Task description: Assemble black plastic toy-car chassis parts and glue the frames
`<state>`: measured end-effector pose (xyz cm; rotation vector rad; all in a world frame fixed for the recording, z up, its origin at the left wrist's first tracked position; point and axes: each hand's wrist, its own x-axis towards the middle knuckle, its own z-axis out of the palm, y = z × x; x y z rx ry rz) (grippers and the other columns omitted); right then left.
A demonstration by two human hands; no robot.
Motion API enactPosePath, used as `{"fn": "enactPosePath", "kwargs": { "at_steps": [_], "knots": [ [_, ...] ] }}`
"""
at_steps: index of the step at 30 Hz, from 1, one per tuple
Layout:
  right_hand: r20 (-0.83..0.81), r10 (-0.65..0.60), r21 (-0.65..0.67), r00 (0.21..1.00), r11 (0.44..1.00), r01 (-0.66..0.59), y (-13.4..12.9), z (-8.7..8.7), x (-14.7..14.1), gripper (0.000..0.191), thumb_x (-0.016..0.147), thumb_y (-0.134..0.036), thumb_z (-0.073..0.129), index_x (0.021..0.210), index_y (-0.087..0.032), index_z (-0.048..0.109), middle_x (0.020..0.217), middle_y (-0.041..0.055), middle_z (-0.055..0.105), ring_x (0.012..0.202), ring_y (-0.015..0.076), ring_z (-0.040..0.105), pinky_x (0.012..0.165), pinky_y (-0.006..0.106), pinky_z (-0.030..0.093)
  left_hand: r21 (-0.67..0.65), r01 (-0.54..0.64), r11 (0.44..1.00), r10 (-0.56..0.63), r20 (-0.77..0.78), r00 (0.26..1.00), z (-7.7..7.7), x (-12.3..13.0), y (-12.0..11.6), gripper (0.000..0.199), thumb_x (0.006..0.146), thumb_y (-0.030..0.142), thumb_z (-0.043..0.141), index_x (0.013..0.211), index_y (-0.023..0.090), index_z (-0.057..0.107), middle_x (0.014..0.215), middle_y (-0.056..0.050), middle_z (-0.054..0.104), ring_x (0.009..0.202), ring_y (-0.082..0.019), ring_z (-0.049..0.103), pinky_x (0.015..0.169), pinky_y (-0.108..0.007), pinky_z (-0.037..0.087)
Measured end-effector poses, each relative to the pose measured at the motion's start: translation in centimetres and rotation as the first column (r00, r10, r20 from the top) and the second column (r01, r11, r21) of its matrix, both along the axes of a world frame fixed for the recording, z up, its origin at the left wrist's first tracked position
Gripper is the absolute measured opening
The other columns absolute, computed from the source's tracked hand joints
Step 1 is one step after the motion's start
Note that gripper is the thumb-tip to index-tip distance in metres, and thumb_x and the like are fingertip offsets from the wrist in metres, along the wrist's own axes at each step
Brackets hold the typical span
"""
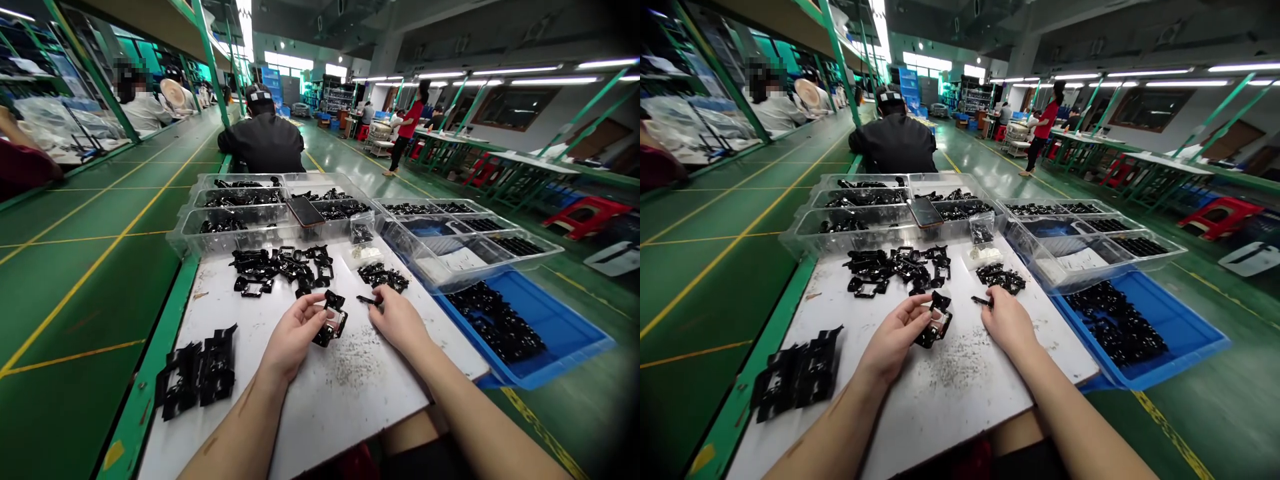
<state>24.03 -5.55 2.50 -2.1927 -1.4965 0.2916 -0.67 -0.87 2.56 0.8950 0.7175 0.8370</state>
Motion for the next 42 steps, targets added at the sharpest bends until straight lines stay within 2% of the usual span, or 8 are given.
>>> {"fn": "enactPosePath", "kwargs": {
  "at_steps": [7,10,14,19,22,26,37,42],
  "knots": [
    [-0.443,0.235,0.228,0.865,0.963,-0.145,1.0,5.1,-0.9,0.042,0.098,-0.057,0.062,0.113,-0.018,0.068,0.080,0.0037,0.071,0.069,0.0176,0.064,0.065,0.033,0.056,-0.003,-0.009,1.000,0.009,0.045,0.999,-0.3,0.1,-0.2,0.041,0.096,0.035,0.080,0.130,0.015,0.066,0.106,-0.009,0.078,0.087,-0.020,0.078,0.084,-0.034,0.058],
    [-0.568,0.404,0.391,0.717,0.899,-0.197,2.3,6.2,-2.6,0.032,0.092,-0.050,0.079,0.104,-0.021,0.070,0.087,0.0037,0.075,0.073,0.0147,0.068,0.068,0.029,0.058,0.030,-0.005,1.000,0.002,0.093,0.996,-0.4,-0.1,-0.2,0.048,0.097,0.030,0.079,0.140,0.016,0.064,0.115,-0.011,0.077,0.096,-0.021,0.078,0.093,-0.036,0.058],
    [-0.681,0.565,0.544,0.466,0.816,-0.195,3.0,4.2,-3.5,0.021,0.087,-0.030,0.091,0.096,-0.025,0.073,0.096,0.0016,0.075,0.082,0.0124,0.072,0.070,0.022,0.059,0.090,0.028,0.996,-0.046,0.215,0.976,-0.5,-0.4,0.0,0.064,0.092,0.021,0.085,0.150,0.024,0.059,0.133,-0.012,0.070,0.114,-0.025,0.076,0.092,-0.034,0.061],
    [-0.812,0.475,0.447,0.339,0.880,-0.160,2.0,1.7,-1.9,0.033,0.092,-0.032,0.087,0.122,-0.035,0.074,0.101,0.0001,0.073,0.087,0.0129,0.070,0.072,0.024,0.059,0.081,0.025,0.996,-0.040,0.194,0.980,-0.4,-0.5,-0.1,0.057,0.096,0.017,0.080,0.150,0.026,0.062,0.129,-0.011,0.075,0.115,-0.025,0.078,0.099,-0.036,0.061],
    [-0.848,0.422,0.378,0.321,0.906,-0.191,2.0,1.8,-1.4,0.035,0.094,-0.036,0.085,0.127,-0.033,0.074,0.100,0.0012,0.073,0.084,0.0151,0.070,0.071,0.028,0.059,0.084,0.005,0.996,-0.022,0.196,0.980,-0.3,-0.4,-0.2,0.052,0.097,0.014,0.079,0.145,0.028,0.066,0.125,-0.009,0.077,0.112,-0.023,0.080,0.097,-0.033,0.063],
    [-0.861,0.396,0.343,0.318,0.915,-0.212,2.4,2.1,-1.8,0.016,0.096,-0.036,0.083,0.105,-0.028,0.071,0.102,0.0008,0.075,0.077,0.0152,0.071,0.067,0.030,0.061,0.056,-0.056,0.997,0.044,0.199,0.979,-0.1,-0.2,-0.2,0.050,0.093,0.012,0.084,0.139,0.029,0.070,0.122,-0.007,0.079,0.106,-0.022,0.082,0.087,-0.027,0.066],
    [-0.859,0.362,0.254,0.362,0.915,-0.313,2.3,2.3,-3.0,0.030,0.096,-0.051,0.080,0.101,-0.023,0.069,0.082,-0.0002,0.074,0.056,0.0106,0.066,0.051,0.023,0.056,0.082,-0.080,0.993,0.069,0.137,0.988,0.0,-0.1,-0.4,0.028,0.104,0.019,0.072,0.131,0.025,0.071,0.116,-0.004,0.081,0.100,-0.019,0.084,0.093,-0.028,0.066],
    [-0.824,0.346,0.221,0.450,0.926,-0.307,2.4,2.2,-2.8,0.029,0.092,-0.046,0.086,0.100,-0.022,0.071,0.068,-0.0027,0.067,0.055,0.0108,0.063,0.049,0.021,0.053,0.077,-0.005,0.997,-0.002,0.079,0.997,0.3,-0.3,-0.7,0.052,0.100,0.021,0.078,0.147,0.027,0.055,0.107,-0.004,0.080,0.109,-0.022,0.081,0.096,-0.031,0.063]
  ]
}}
